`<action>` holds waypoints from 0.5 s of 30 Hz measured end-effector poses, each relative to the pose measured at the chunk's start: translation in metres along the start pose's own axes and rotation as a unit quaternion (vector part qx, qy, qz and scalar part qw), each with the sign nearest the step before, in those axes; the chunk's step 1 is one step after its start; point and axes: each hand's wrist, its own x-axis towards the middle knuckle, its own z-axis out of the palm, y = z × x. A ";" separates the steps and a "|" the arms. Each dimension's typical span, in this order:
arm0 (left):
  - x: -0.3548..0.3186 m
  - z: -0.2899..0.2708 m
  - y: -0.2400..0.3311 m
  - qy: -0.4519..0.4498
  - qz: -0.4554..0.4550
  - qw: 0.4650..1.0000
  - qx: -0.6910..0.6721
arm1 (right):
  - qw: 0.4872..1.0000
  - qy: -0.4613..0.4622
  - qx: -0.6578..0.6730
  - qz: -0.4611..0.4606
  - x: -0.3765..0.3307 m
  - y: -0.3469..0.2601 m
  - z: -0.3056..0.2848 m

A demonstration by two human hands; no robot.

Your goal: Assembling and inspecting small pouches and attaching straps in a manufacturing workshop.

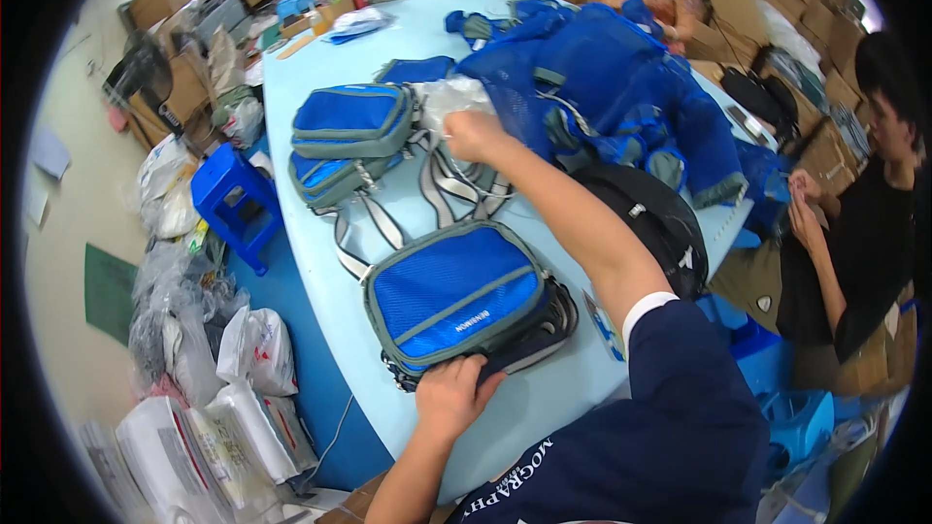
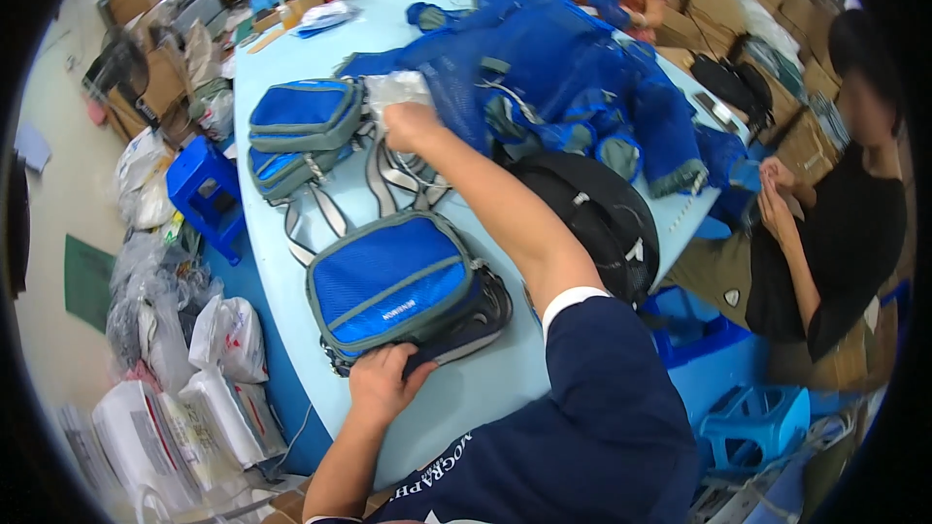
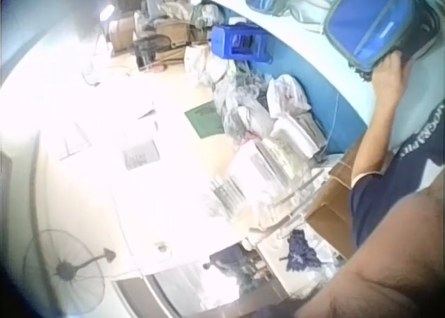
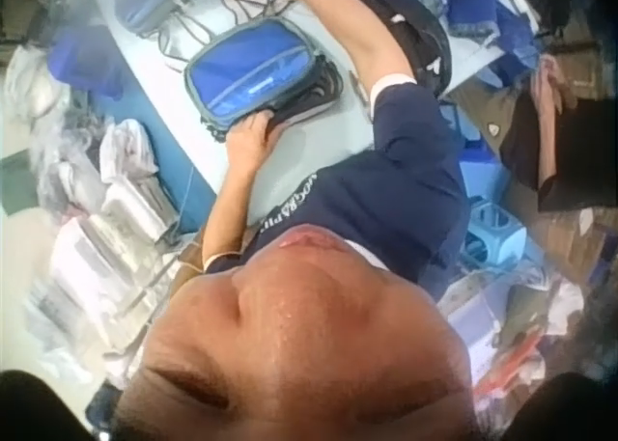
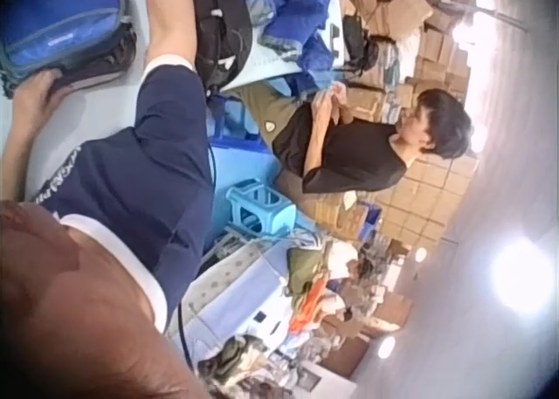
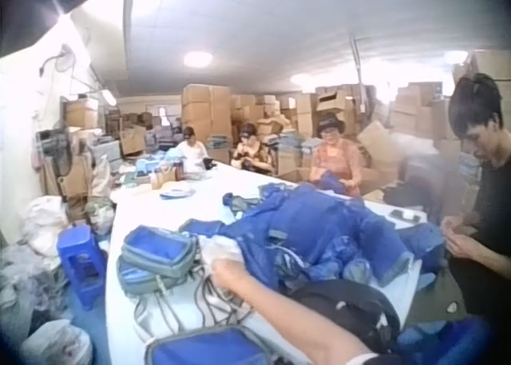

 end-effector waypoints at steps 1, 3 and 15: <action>0.000 -0.002 0.000 -0.005 -0.005 1.000 0.000 | 1.000 -0.017 -0.004 0.002 -0.012 -0.011 -0.007; -0.001 -0.001 -0.001 -0.009 0.003 1.000 -0.003 | 0.999 -0.031 0.000 -0.009 -0.032 -0.017 -0.009; -0.004 0.001 -0.001 0.000 -0.001 1.000 0.018 | 0.860 0.411 -0.193 0.232 -0.099 0.058 -0.065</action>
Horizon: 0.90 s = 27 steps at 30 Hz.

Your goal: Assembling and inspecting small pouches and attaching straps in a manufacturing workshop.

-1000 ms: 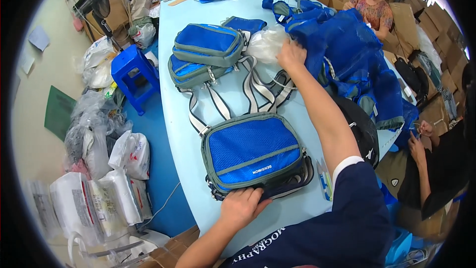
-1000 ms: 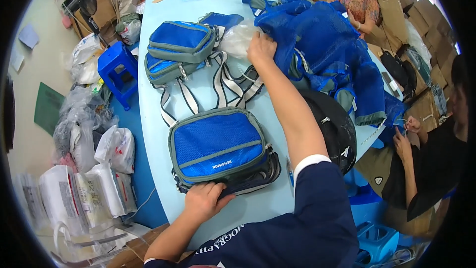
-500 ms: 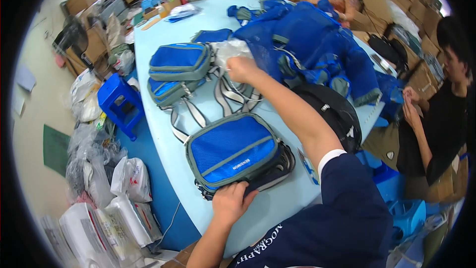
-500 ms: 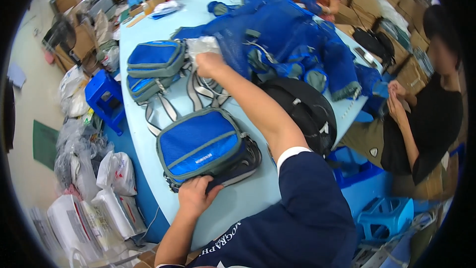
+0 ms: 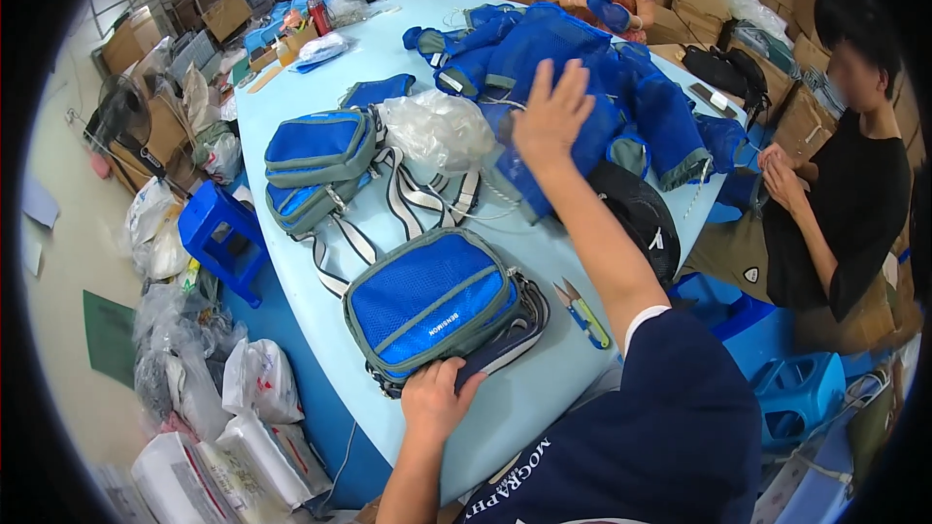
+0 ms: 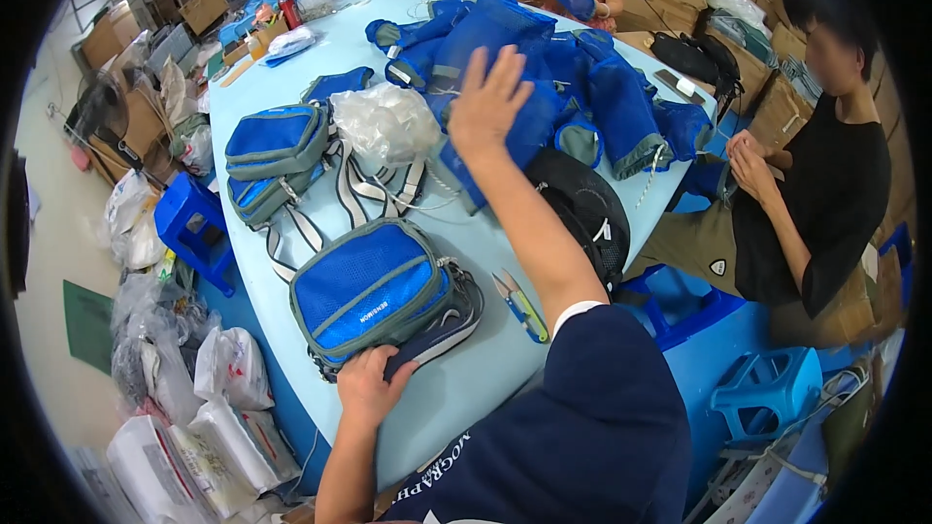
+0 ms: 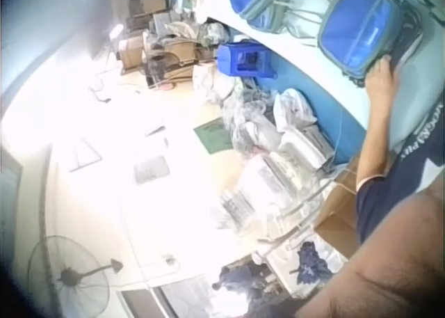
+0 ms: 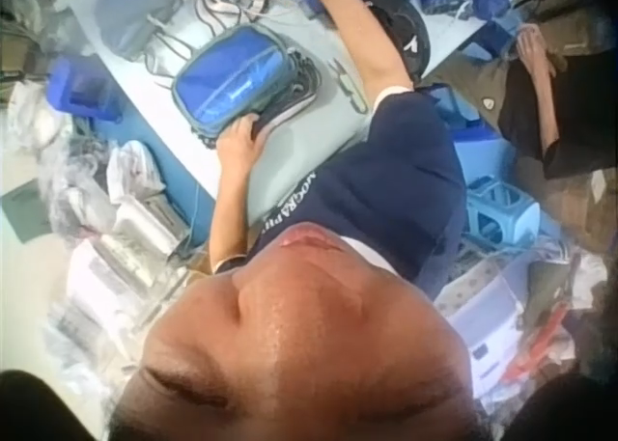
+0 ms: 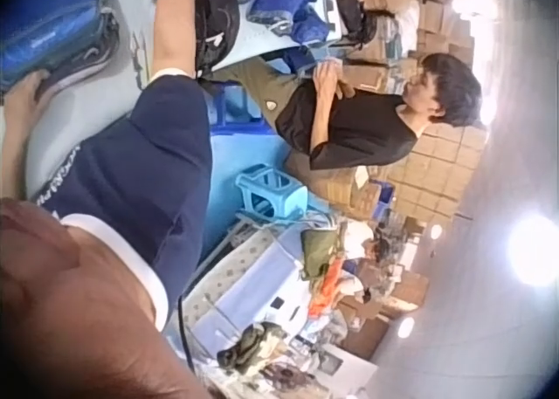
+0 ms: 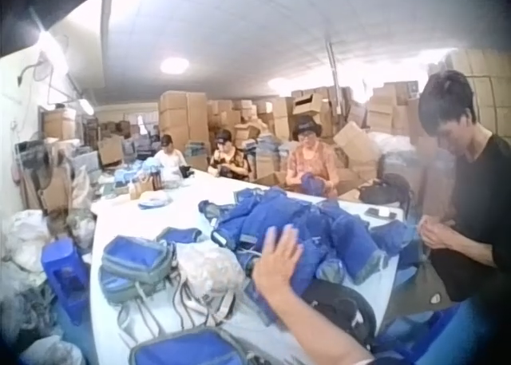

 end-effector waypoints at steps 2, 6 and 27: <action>0.000 0.000 0.002 0.005 0.005 1.000 -0.004 | 0.996 0.004 -0.028 0.088 0.020 0.018 -0.010; 0.001 -0.001 0.001 0.000 0.012 1.000 -0.014 | 0.974 -0.123 -0.042 0.183 0.056 0.055 -0.017; 0.005 -0.001 0.006 -0.004 -0.023 1.000 0.002 | 0.779 0.579 0.213 -0.108 0.172 0.107 -0.083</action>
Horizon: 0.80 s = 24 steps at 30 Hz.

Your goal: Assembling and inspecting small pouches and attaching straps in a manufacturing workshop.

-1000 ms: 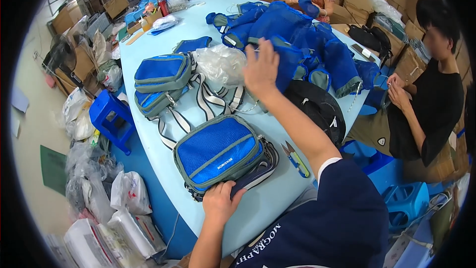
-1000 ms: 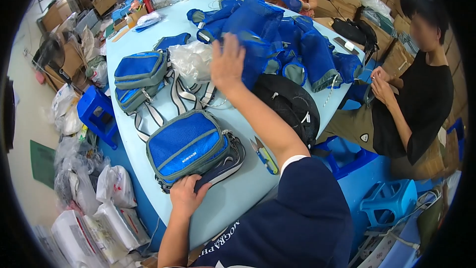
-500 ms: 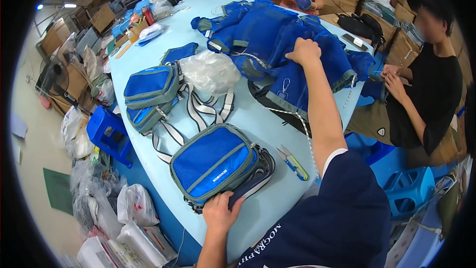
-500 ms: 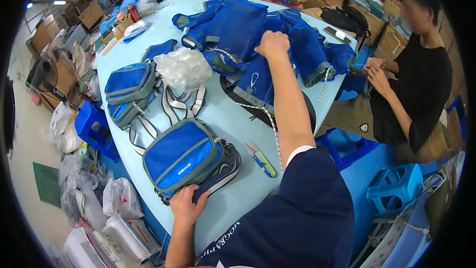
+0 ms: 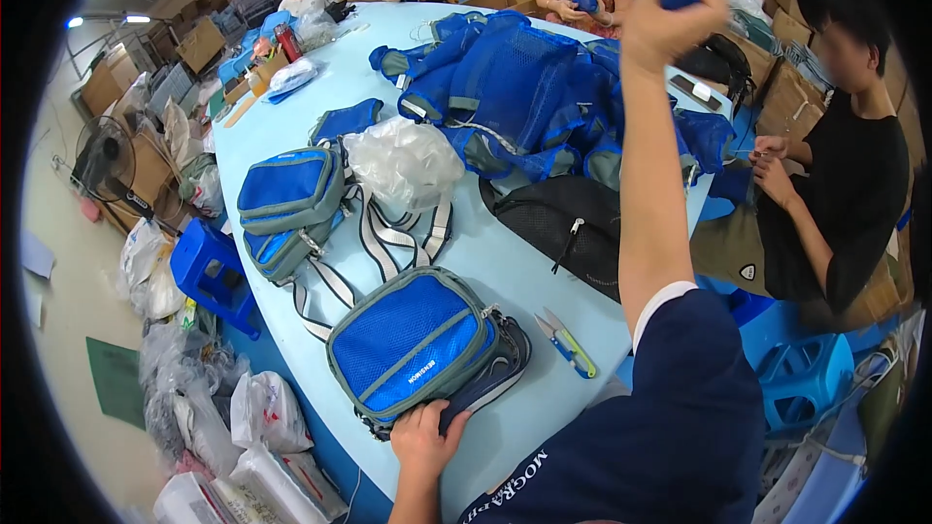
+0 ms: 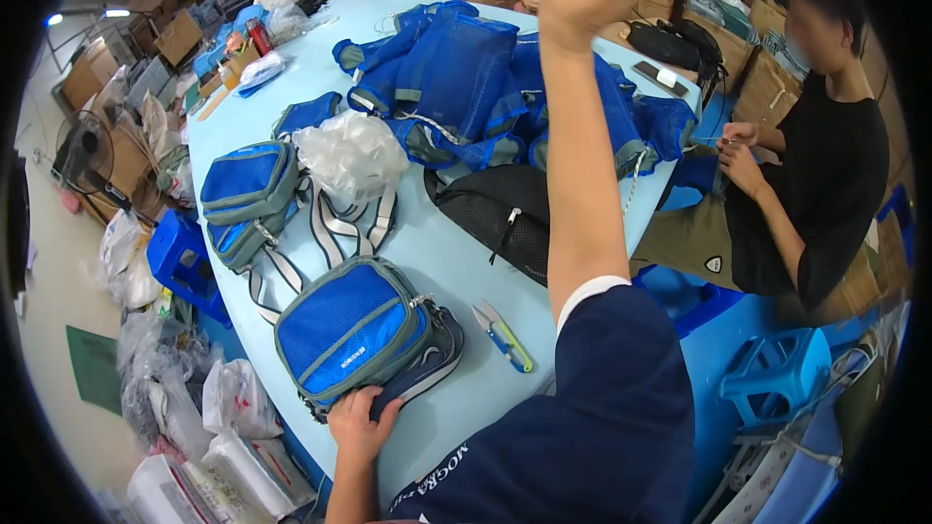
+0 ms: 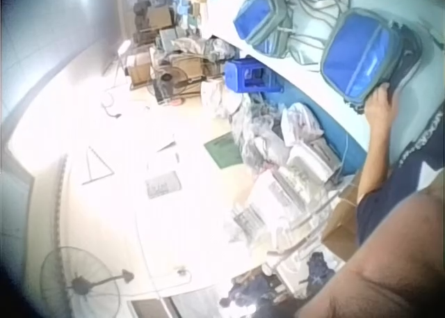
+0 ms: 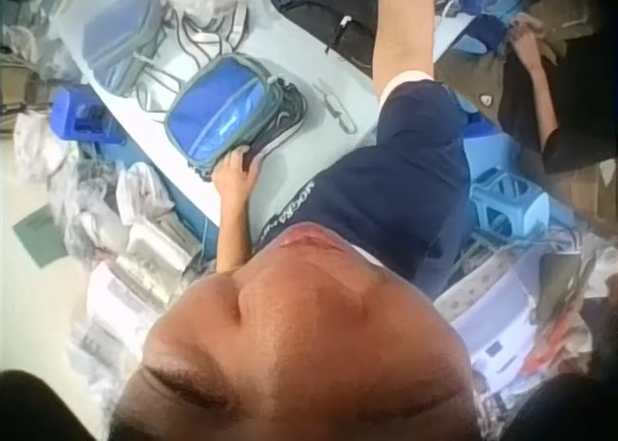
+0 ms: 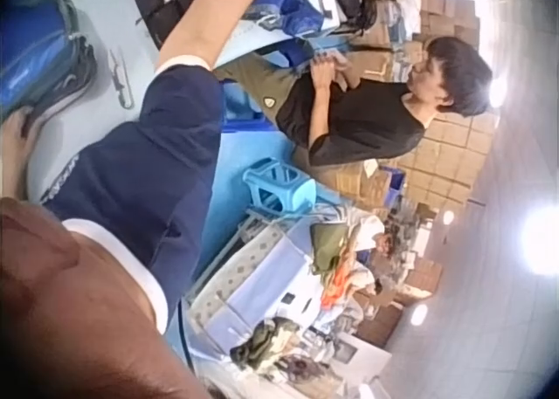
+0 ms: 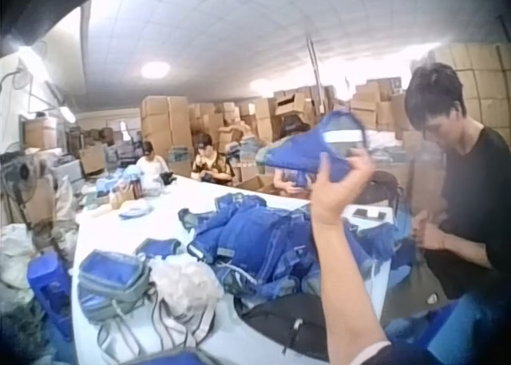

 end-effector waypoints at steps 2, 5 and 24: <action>-0.003 0.001 -0.003 0.005 0.009 1.000 0.011 | 0.990 -0.112 -0.083 0.024 -0.055 0.022 0.023; -0.001 0.001 0.000 0.006 0.011 1.000 0.017 | 0.911 -0.373 -0.095 0.147 -0.138 0.040 0.014; -0.002 -0.004 -0.003 0.029 0.004 1.000 -0.006 | 0.518 -0.724 0.366 0.272 -0.153 -0.157 -0.035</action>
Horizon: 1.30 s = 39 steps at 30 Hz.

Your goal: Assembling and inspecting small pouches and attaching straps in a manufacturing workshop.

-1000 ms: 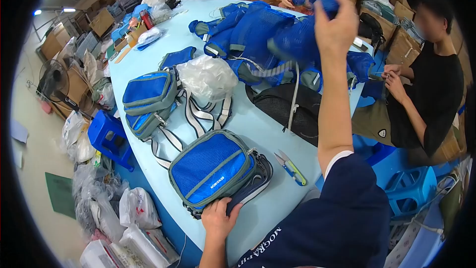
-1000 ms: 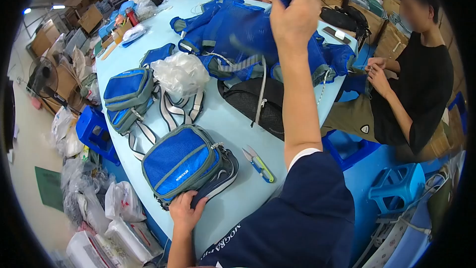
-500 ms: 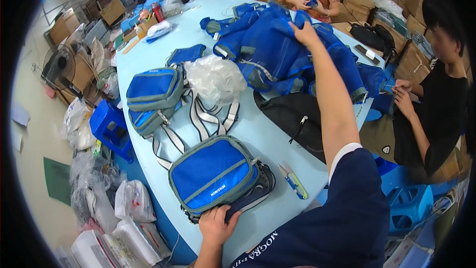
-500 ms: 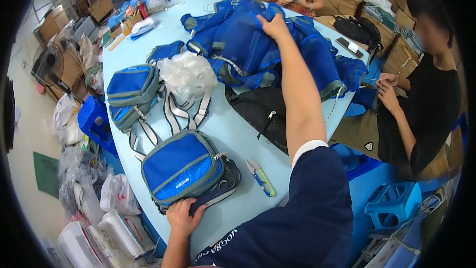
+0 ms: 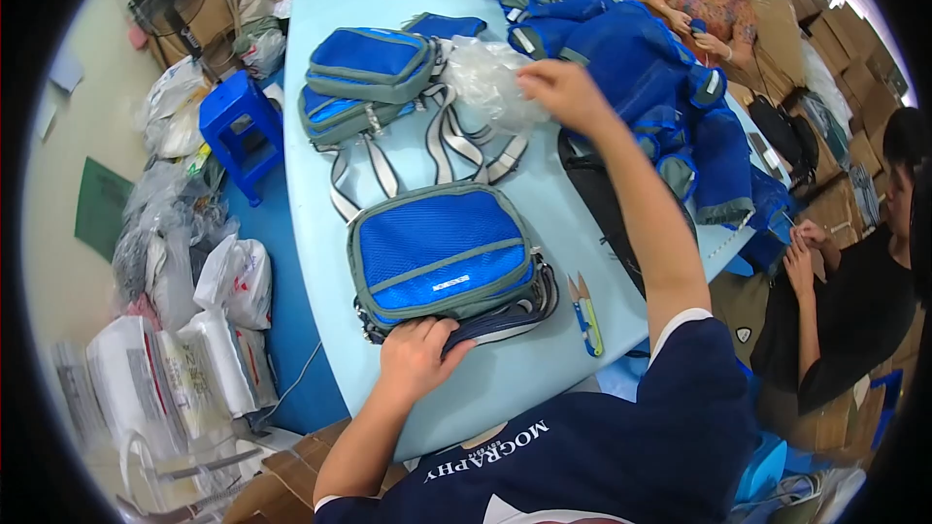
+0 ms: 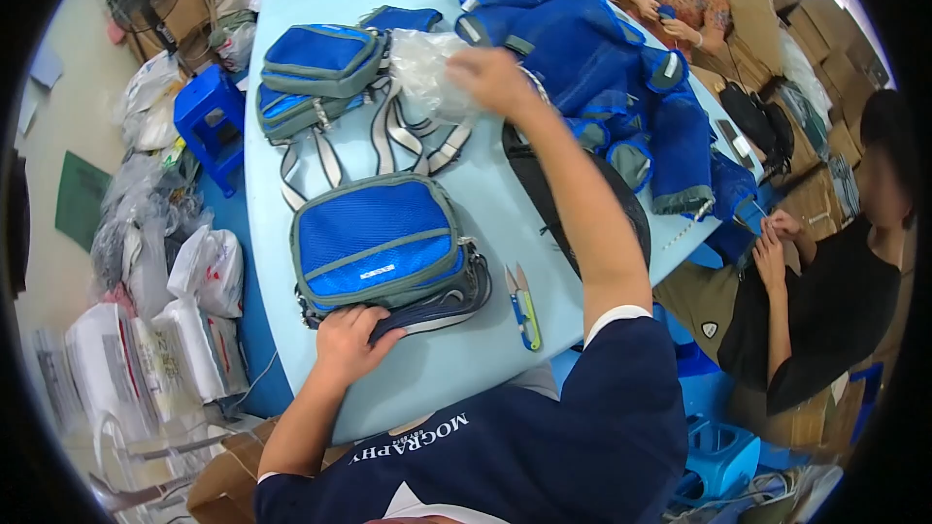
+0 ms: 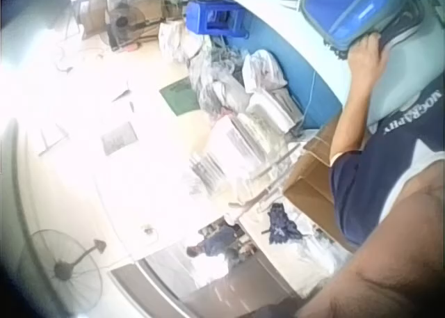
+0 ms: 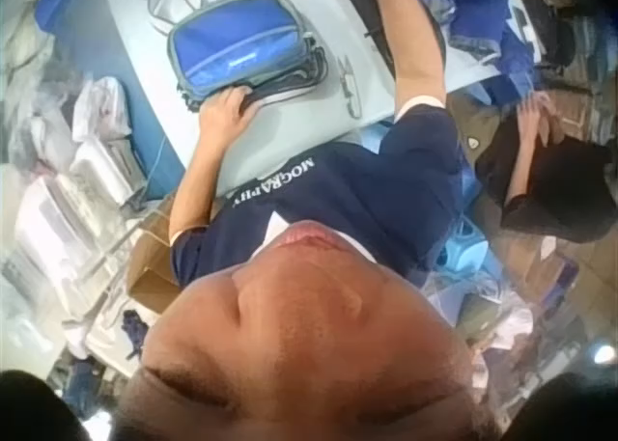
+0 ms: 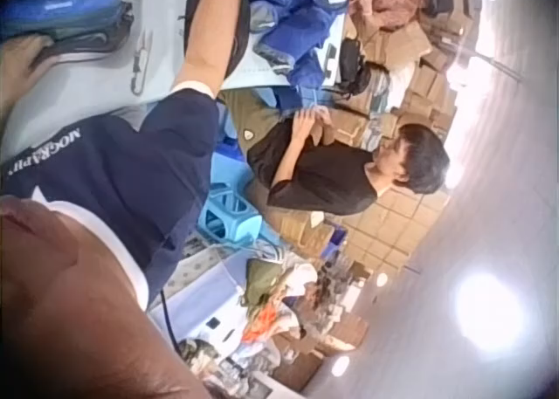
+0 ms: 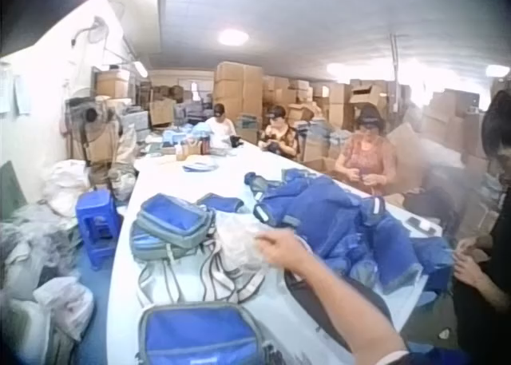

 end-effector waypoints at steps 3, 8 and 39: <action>-0.001 0.003 -0.002 0.006 0.003 1.000 -0.001 | 0.971 0.118 -0.154 -0.138 0.005 0.008 0.072; 0.001 0.003 0.000 0.014 0.015 0.999 -0.026 | 0.958 0.113 -0.258 0.055 0.020 0.007 0.081; -0.002 0.015 -0.006 -0.025 -0.002 0.999 -0.036 | 0.877 0.335 -0.207 0.277 -0.007 0.032 0.090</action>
